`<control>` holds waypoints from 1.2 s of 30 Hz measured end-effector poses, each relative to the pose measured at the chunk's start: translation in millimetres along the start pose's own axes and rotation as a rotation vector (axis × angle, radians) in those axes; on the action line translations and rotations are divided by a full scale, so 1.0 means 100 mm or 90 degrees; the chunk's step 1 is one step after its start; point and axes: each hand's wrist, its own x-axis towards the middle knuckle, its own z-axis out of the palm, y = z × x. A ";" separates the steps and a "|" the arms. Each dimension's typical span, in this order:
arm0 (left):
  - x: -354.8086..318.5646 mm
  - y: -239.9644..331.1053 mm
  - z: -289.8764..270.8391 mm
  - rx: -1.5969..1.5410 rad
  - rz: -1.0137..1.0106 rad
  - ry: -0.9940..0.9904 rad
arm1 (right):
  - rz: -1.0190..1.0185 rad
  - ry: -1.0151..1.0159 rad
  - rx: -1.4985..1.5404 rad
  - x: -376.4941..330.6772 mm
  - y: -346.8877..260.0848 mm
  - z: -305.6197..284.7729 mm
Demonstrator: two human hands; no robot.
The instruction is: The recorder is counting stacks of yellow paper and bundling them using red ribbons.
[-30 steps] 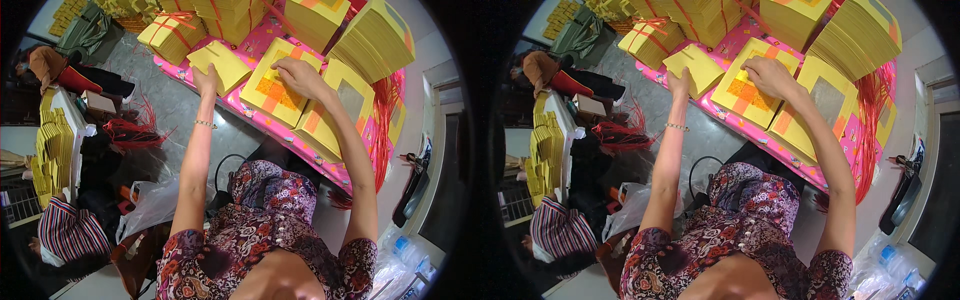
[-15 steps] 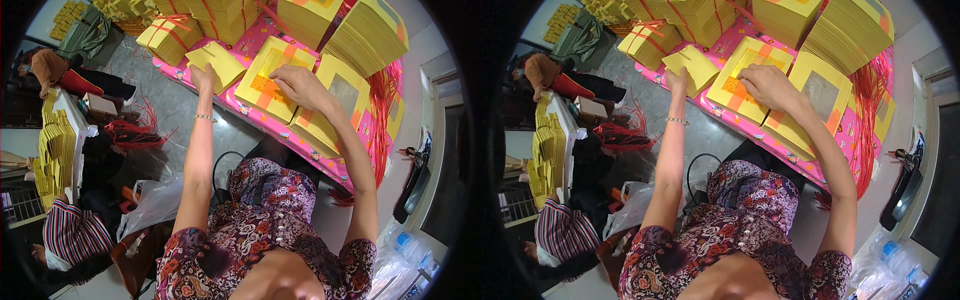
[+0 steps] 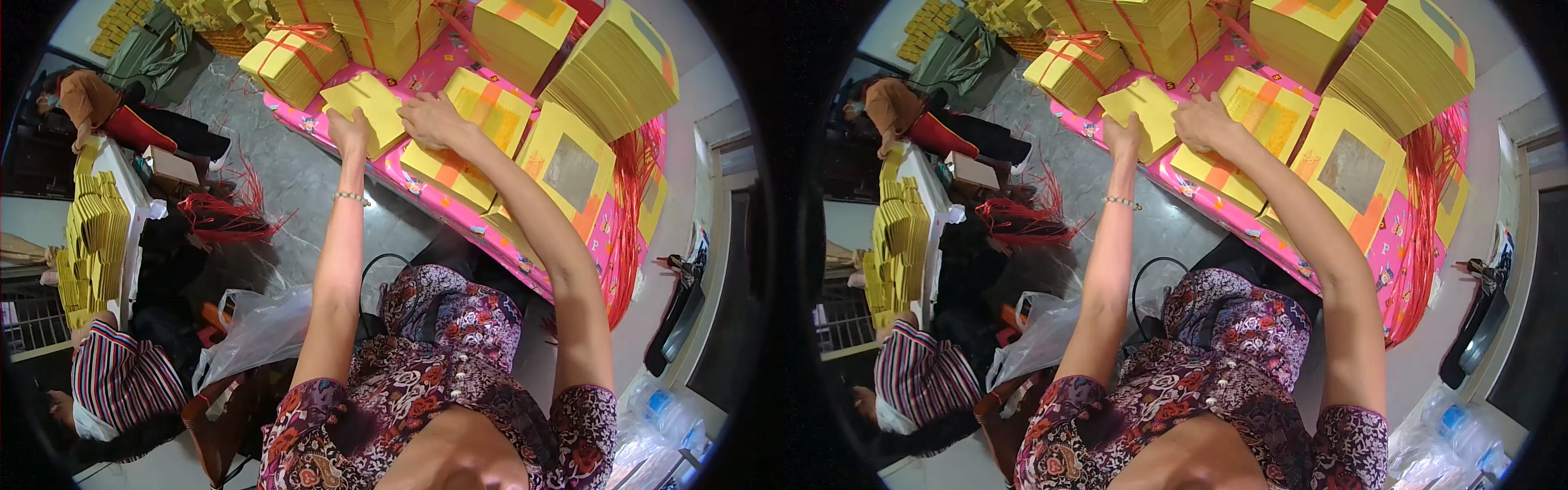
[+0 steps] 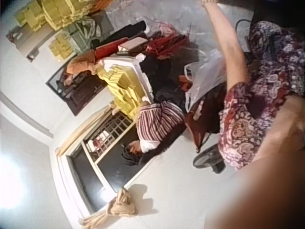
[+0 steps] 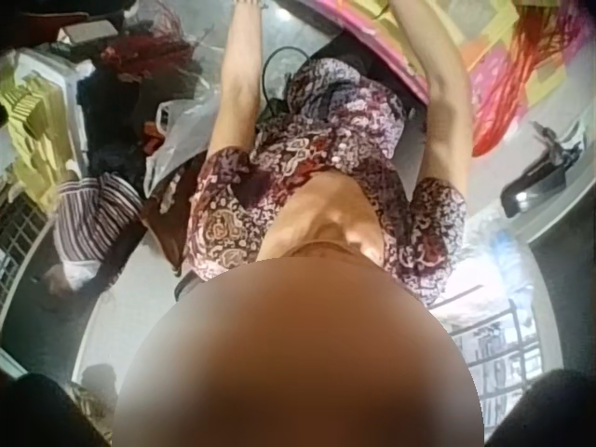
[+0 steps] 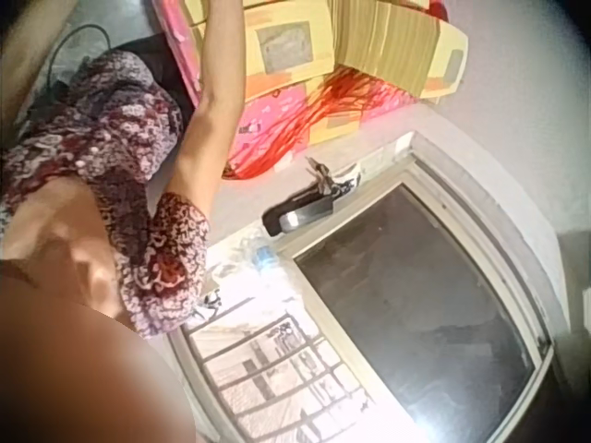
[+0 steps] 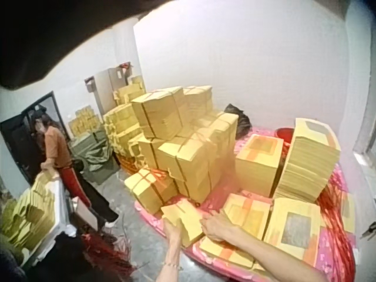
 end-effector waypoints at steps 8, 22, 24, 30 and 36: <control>-0.05 0.16 -0.20 -0.057 -0.032 -0.049 | 0.003 0.039 -0.031 -0.01 -0.04 0.10; 0.07 -0.06 0.04 0.246 0.504 -0.214 | -0.019 0.081 -0.016 -0.06 -0.02 0.10; 0.00 -0.01 0.08 0.271 0.497 -0.181 | -0.047 0.187 -0.025 -0.10 0.06 0.11; -0.01 0.03 0.00 0.317 0.507 -0.205 | -0.033 0.136 0.121 -0.67 0.18 -0.48; 0.01 0.02 0.05 0.357 0.496 -0.237 | 0.015 0.045 0.139 -1.36 0.18 -0.49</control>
